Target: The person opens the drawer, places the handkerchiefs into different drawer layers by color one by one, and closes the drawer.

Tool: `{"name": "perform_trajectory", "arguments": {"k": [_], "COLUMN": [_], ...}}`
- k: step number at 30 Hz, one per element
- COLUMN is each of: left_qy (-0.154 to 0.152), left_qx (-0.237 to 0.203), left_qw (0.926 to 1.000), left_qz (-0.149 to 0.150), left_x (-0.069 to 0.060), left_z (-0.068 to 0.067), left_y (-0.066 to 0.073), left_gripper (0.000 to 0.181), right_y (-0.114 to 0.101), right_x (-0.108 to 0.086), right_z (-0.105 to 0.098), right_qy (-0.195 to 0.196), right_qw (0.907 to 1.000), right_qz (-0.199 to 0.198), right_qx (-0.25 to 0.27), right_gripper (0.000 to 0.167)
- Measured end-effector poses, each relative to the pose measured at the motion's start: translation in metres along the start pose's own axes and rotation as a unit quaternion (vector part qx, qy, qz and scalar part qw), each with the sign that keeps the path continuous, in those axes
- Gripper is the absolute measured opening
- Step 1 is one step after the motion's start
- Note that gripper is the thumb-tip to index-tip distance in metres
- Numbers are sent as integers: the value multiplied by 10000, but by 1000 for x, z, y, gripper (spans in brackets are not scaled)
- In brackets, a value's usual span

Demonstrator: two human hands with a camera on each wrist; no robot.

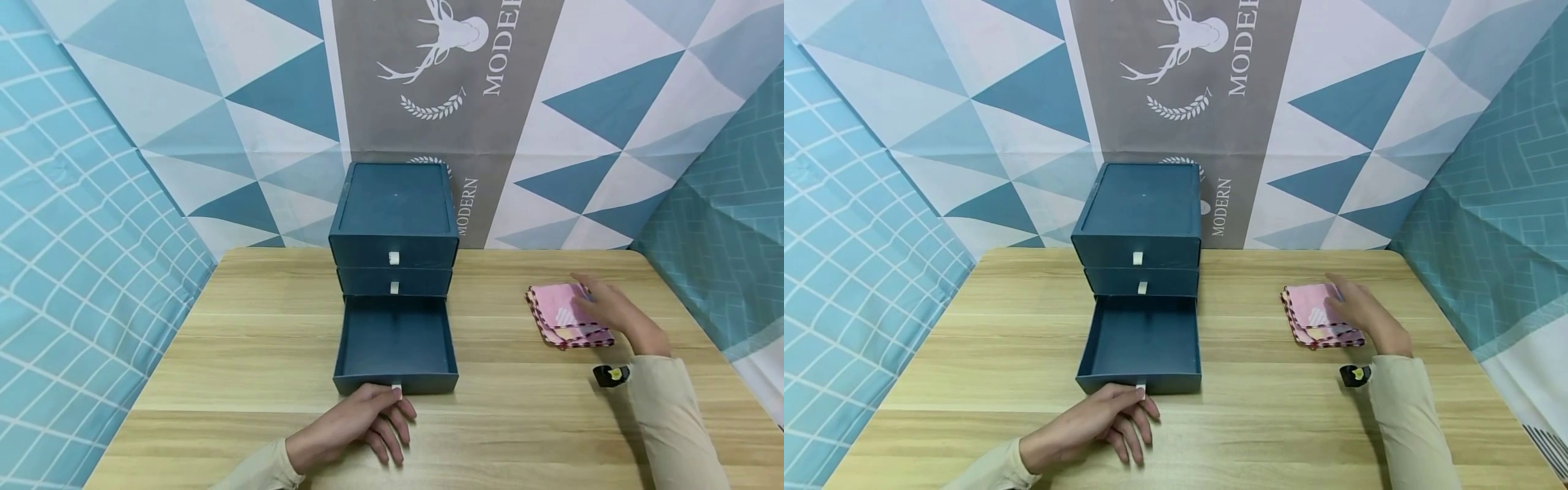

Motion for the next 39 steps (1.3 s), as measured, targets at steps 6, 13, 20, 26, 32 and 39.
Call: {"name": "perform_trajectory", "arguments": {"k": [6,13,20,26,32,39], "left_qy": [-9,-7,-15,-16,-10,-20], "left_qx": [5,-3,9,15,14,32], "left_qw": [10000,10000,10000,10000,10000,10000], "left_qz": [23,18,-33,-17,-6,2], "left_x": [0,0,0,0,0,-1], "left_z": [0,1,1,0,0,1], "left_y": [0,2,1,0,1,2], "left_gripper": [49,49,48,49,49,49], "right_y": [3,9,14,14,9,-2], "right_x": [0,3,4,1,-2,-3], "right_z": [-1,-3,0,-1,-6,-10], "right_qy": [157,376,293,97,36,35], "right_qw": [9995,9983,9986,9995,9997,9999], "right_qz": [-156,-220,-129,49,145,122], "right_qx": [-220,-379,-424,-302,-178,-96], "right_gripper": [48,36,19,14,14,18]}}
Point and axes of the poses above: each hand's wrist, its own x-axis towards the middle knuckle, its own z-axis out of the palm, y = z × x, the point moved 7 cm from there along x, towards the middle knuckle, and after that the axes turned 10 degrees about -z, right-handed, at the moved point
